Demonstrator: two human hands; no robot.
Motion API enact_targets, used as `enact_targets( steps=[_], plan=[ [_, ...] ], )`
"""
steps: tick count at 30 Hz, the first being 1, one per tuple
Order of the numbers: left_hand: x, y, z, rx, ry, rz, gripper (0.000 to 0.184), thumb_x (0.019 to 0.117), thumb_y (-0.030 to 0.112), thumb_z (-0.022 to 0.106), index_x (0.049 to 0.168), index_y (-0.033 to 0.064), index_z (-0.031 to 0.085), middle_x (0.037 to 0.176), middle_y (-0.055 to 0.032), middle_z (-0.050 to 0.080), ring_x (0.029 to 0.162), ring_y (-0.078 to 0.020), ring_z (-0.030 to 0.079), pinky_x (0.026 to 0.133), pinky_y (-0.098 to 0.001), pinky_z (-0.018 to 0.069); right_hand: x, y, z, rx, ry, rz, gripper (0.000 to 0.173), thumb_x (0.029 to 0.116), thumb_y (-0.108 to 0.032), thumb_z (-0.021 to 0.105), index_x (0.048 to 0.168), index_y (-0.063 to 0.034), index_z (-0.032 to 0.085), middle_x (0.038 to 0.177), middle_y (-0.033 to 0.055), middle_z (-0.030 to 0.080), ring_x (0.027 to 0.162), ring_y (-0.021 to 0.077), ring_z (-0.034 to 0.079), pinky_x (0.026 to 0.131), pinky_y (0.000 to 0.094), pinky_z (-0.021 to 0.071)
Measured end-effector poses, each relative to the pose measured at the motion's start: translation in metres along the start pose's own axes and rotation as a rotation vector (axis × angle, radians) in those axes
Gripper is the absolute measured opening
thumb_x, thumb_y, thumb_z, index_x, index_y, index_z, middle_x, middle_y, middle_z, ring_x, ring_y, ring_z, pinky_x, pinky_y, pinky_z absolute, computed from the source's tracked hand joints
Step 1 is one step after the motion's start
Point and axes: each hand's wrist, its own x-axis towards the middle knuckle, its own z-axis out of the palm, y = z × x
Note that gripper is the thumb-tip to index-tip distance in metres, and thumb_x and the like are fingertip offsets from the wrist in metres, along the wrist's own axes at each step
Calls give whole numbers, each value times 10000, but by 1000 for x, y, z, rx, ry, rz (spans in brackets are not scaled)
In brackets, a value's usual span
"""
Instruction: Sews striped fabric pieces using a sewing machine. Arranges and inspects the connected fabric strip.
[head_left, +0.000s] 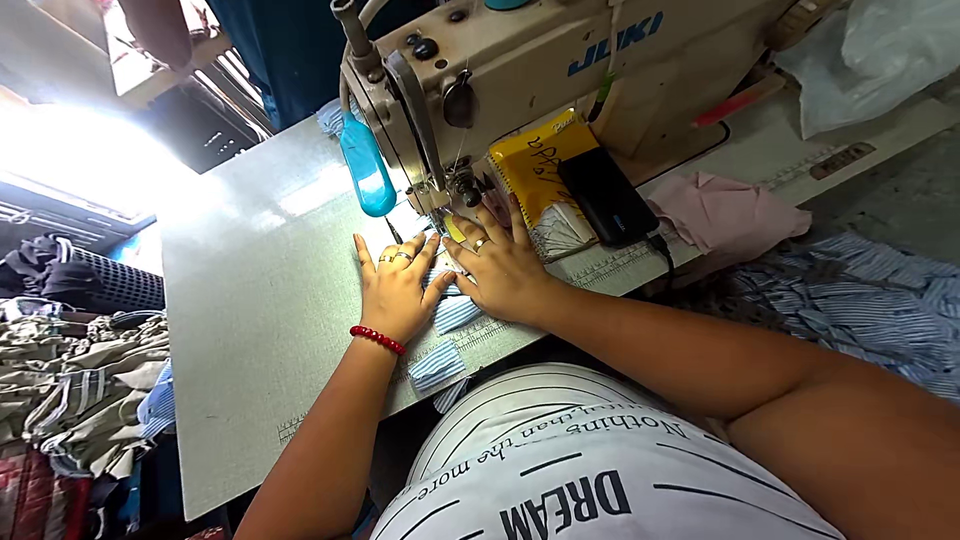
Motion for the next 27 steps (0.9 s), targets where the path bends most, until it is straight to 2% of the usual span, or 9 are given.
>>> enact_targets(
  steps=[4, 9, 15, 23, 27],
  plan=[
    [0, 0, 0, -3, 5, -6, 659, 1043, 608, 287, 1501, 216, 554, 1498, -48, 572, 1407, -300, 504, 1171, -766, 1, 0, 0, 2, 1, -1, 10, 528, 1039, -427, 451, 1473, -158, 585, 1643, 113, 386, 1582, 389, 150, 1192, 752, -27],
    [-3, -3, 0, 12, 51, 57, 669, 1049, 609, 266, 1467, 202, 593, 1479, -81, 589, 1381, -325, 535, 1158, -782, 20, -3, 4, 4, 40, 78, -26, 446, 1021, -399, 512, 1363, -170, 683, 1561, 128, 499, 1556, 402, 231, 1194, 749, 5],
    [-3, -6, 0, 18, 43, 85, 657, 1047, 609, 260, 1459, 228, 600, 1513, -16, 562, 1389, -319, 524, 1115, -822, 38, -3, 2, 3, 22, 50, -20, 481, 1034, -428, 472, 1391, -169, 663, 1583, 128, 472, 1562, 407, 210, 1194, 751, -2],
    [1, -13, -2, 24, 28, 113, 661, 1052, 601, 237, 1467, 230, 595, 1496, 3, 583, 1387, -311, 528, 1108, -828, 29, -1, 1, 2, 17, 10, 24, 529, 1036, -462, 463, 1452, -169, 609, 1634, 141, 393, 1574, 414, 160, 1191, 752, -28],
    [5, -20, -1, 15, 8, 90, 645, 1055, 600, 239, 1482, 255, 576, 1517, 26, 562, 1405, -288, 511, 1109, -827, 15, -3, 2, 3, 22, 15, 28, 483, 1047, -416, 447, 1450, -207, 613, 1632, 139, 397, 1576, 415, 149, 1202, 741, -21]
  ],
)
